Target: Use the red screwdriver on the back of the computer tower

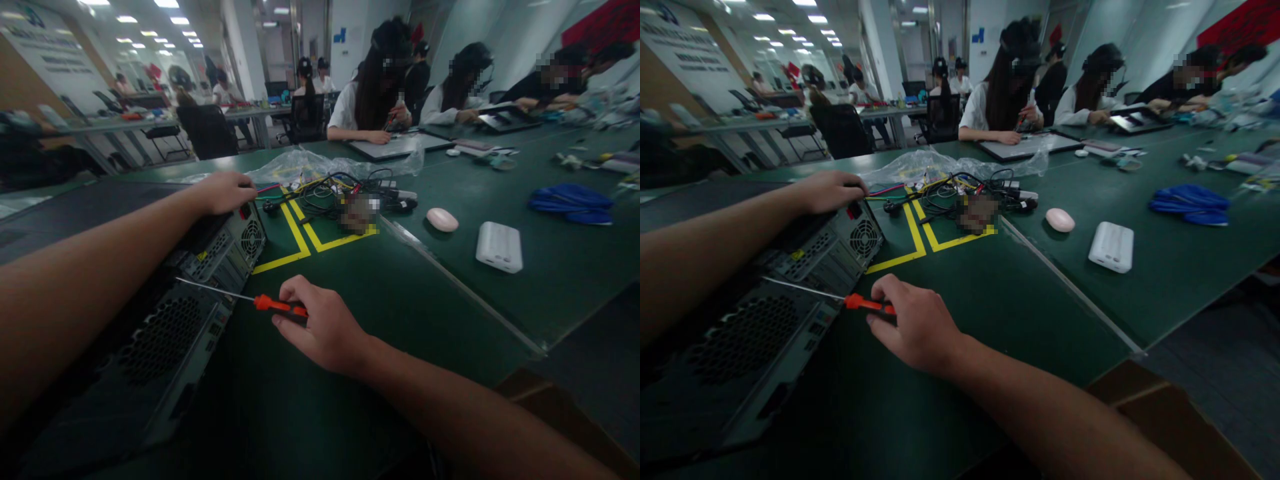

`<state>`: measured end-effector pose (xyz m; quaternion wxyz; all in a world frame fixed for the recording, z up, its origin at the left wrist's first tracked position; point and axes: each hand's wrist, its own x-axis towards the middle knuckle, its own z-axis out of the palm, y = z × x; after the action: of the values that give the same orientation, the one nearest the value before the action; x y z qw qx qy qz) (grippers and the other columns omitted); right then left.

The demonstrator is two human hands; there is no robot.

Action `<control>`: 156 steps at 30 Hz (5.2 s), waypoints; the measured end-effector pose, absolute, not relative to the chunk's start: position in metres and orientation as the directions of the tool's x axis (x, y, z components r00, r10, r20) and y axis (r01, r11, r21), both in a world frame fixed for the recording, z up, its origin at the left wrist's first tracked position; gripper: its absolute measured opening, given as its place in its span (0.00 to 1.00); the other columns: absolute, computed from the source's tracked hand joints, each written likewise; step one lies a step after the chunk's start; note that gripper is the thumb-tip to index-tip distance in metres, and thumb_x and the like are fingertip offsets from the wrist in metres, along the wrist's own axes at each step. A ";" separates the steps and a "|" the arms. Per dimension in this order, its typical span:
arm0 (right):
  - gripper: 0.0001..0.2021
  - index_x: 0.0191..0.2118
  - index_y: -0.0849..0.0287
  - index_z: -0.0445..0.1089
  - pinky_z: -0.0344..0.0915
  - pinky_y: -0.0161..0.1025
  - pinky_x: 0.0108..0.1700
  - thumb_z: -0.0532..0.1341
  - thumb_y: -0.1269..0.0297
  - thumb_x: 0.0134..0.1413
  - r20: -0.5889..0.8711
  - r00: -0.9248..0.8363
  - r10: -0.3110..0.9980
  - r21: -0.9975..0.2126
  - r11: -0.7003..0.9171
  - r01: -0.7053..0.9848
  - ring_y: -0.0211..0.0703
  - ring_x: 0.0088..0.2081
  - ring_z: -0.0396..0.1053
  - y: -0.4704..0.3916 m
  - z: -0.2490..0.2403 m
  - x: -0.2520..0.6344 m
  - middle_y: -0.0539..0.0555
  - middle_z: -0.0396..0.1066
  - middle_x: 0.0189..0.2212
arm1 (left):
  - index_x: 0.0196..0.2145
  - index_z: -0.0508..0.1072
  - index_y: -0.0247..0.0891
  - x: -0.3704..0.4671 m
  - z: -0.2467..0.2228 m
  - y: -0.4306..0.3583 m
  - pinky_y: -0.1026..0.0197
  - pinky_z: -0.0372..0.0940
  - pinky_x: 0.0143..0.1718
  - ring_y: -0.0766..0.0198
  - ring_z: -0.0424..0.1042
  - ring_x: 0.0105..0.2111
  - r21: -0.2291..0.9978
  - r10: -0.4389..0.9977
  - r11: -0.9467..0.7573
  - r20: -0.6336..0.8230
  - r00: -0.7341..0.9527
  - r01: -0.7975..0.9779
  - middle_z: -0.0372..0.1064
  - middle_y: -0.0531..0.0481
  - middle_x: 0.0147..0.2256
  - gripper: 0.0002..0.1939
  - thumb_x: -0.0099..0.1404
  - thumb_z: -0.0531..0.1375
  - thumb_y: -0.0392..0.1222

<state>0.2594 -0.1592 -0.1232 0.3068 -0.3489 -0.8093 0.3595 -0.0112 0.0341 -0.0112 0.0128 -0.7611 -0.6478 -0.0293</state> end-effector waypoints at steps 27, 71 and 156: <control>0.09 0.46 0.51 0.67 0.56 0.41 0.38 0.66 0.55 0.70 0.234 -0.550 0.802 -0.813 0.472 0.341 0.41 0.30 0.63 -0.161 -0.116 0.260 0.46 0.71 0.32 | 0.60 0.89 0.39 -0.008 -0.009 0.030 0.50 0.74 0.59 0.41 0.83 0.54 0.001 0.988 -0.143 0.053 0.143 0.990 0.87 0.38 0.53 0.35 0.69 0.53 0.56; 0.09 0.50 0.51 0.66 0.62 0.43 0.42 0.64 0.55 0.72 0.233 -0.567 0.790 -0.806 0.483 0.342 0.45 0.36 0.71 -0.160 -0.119 0.260 0.51 0.76 0.40 | 0.59 0.90 0.44 -0.011 -0.010 0.034 0.42 0.73 0.60 0.37 0.82 0.54 0.056 0.988 -0.145 0.055 0.142 0.988 0.87 0.38 0.51 0.32 0.68 0.56 0.56; 0.09 0.49 0.52 0.68 0.61 0.42 0.41 0.65 0.56 0.71 0.295 -0.520 0.802 -0.825 0.488 0.285 0.42 0.33 0.67 -0.157 -0.120 0.260 0.49 0.75 0.37 | 0.57 0.89 0.42 -0.009 -0.011 0.031 0.46 0.73 0.58 0.38 0.82 0.53 -0.004 0.986 -0.151 0.068 0.151 0.988 0.87 0.37 0.51 0.33 0.69 0.53 0.56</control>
<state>0.2603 -0.1572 -0.1200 0.3487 -0.3444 -0.7890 0.3706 -0.0092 0.0312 -0.0110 0.0236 -0.7584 -0.6509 -0.0247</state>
